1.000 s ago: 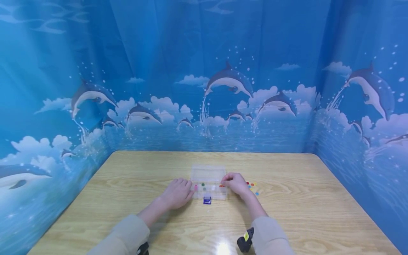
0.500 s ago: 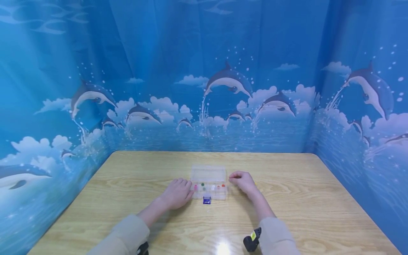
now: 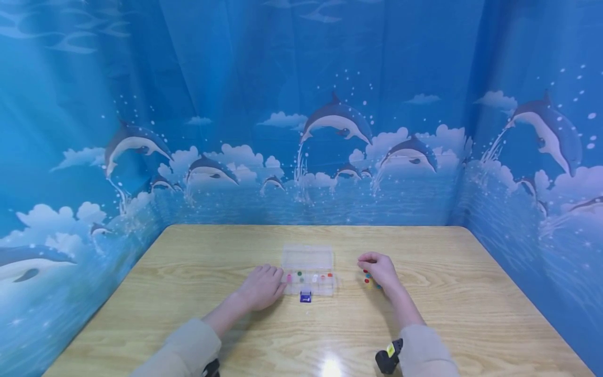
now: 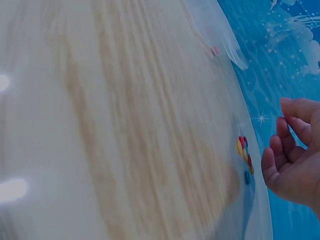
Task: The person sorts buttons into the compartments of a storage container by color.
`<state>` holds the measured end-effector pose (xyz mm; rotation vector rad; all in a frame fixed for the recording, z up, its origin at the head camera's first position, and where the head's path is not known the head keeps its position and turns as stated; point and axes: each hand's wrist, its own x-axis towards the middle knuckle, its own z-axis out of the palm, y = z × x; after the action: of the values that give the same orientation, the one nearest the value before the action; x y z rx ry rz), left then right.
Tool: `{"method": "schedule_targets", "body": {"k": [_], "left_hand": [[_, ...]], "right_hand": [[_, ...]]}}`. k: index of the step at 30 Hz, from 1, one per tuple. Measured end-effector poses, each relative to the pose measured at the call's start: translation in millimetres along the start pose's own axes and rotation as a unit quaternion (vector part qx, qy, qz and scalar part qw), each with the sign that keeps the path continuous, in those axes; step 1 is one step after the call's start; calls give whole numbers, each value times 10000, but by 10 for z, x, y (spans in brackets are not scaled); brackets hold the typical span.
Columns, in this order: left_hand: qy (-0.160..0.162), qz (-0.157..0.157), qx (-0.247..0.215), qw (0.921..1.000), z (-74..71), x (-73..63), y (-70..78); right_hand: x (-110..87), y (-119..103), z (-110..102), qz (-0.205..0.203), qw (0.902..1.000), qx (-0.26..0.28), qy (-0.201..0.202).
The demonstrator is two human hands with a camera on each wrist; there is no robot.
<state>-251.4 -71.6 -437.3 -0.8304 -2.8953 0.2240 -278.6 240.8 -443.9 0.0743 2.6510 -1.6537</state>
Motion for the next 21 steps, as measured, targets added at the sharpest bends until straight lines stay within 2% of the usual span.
{"method": "schedule_targets", "body": {"k": [12, 21], "left_hand": [[-45, 2, -9, 10000, -6, -7, 6], [6, 0, 29, 10000, -25, -11, 7]], "right_hand": [[3, 91, -188, 37, 9998, -129, 173], [-14, 100, -245, 56, 9995, -151, 285]]}}
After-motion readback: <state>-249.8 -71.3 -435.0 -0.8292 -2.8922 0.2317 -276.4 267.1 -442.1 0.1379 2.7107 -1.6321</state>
